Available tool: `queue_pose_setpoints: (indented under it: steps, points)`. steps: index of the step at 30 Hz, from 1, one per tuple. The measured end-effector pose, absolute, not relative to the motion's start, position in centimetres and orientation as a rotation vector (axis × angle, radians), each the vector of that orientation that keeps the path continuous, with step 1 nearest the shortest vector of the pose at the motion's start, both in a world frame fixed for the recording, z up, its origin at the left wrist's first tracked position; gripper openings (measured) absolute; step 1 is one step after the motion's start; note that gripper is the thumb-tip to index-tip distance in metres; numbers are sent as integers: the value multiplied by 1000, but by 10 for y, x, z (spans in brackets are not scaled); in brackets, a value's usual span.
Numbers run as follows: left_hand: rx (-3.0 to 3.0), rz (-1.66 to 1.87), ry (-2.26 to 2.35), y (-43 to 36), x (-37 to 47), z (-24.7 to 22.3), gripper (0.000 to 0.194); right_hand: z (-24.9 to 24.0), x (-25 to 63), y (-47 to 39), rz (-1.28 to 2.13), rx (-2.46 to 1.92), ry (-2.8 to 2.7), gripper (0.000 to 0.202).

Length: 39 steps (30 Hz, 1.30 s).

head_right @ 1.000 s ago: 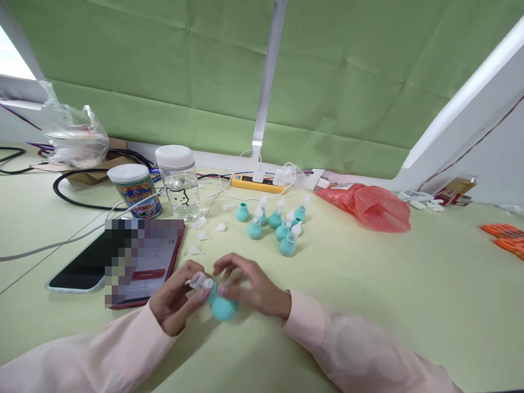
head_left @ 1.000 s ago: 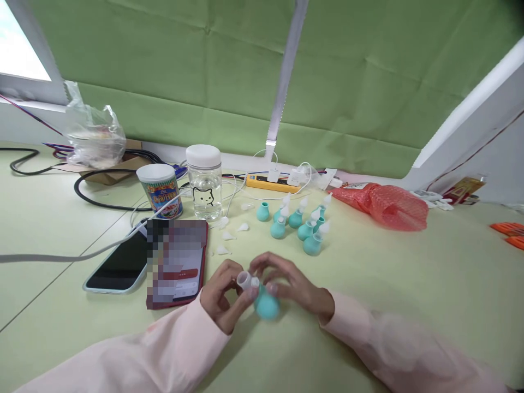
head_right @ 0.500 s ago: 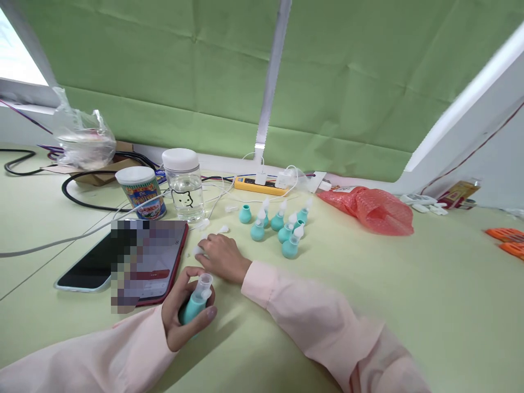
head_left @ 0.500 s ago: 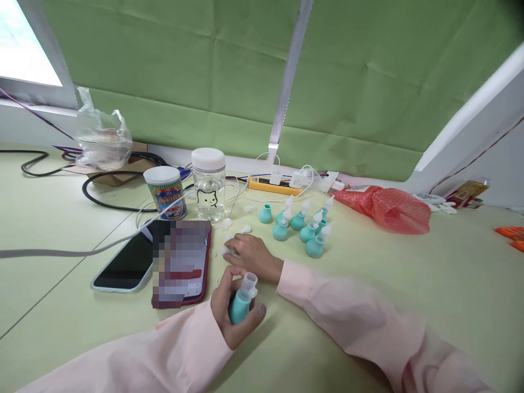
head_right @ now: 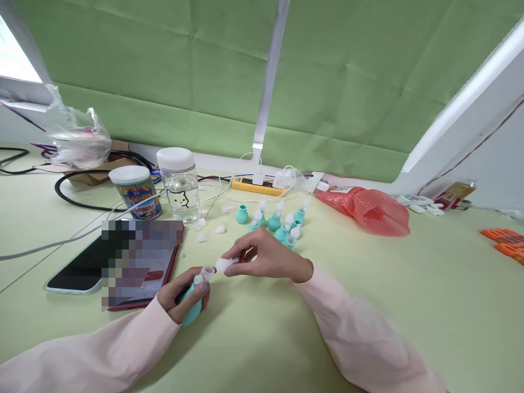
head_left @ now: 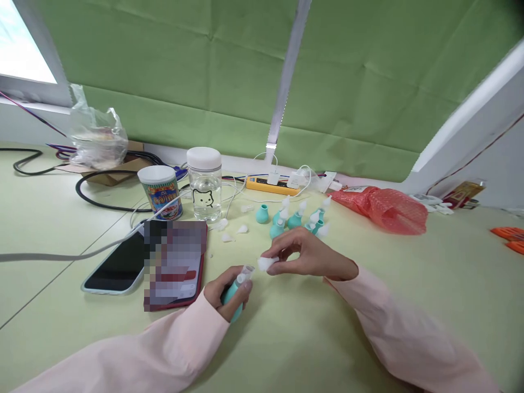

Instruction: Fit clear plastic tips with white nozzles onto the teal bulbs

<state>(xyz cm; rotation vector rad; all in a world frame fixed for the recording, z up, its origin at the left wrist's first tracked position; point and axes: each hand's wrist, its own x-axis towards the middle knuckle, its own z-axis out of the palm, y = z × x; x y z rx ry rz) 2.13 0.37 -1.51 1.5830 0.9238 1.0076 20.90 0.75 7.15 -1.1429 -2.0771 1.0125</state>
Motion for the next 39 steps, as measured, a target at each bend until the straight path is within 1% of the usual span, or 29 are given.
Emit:
queue_pose_setpoints:
  steps: [7,10,14,17,21,25,28,30,33,36,39]
  points:
    - [1938,918,893,4,17,-15,27,76,205,6,883,-1082,-2426,12]
    - [2073,945,846,2,18,-15,24,74,207,5,933,-1046,-2504,13]
    - [2004,1010,842,2,18,-13,23,63,207,10,1262,-1098,-2227,21]
    - [1929,952,880,3,16,-12,26,55,204,14,1489,-1100,-1960,24]
    - [1793,889,837,5,14,-13,35,48,198,16,1549,-996,-1794,21]
    - [1486,782,696,6,17,-17,44,40,198,18,1621,-905,-1682,16]
    - [1285,679,606,6,20,-20,46,34,202,23,1760,-869,-1652,15]
    - [1272,661,618,7,21,-21,45,32,203,24,1831,-883,-1626,15]
    - [1437,737,720,7,19,-19,42,29,199,23,1806,-933,-1570,16]
    - [1625,845,844,5,17,-16,41,24,190,18,1696,-930,-1473,15]
    - [1728,943,924,2,17,-14,37,17,180,12,1600,-896,-1341,15]
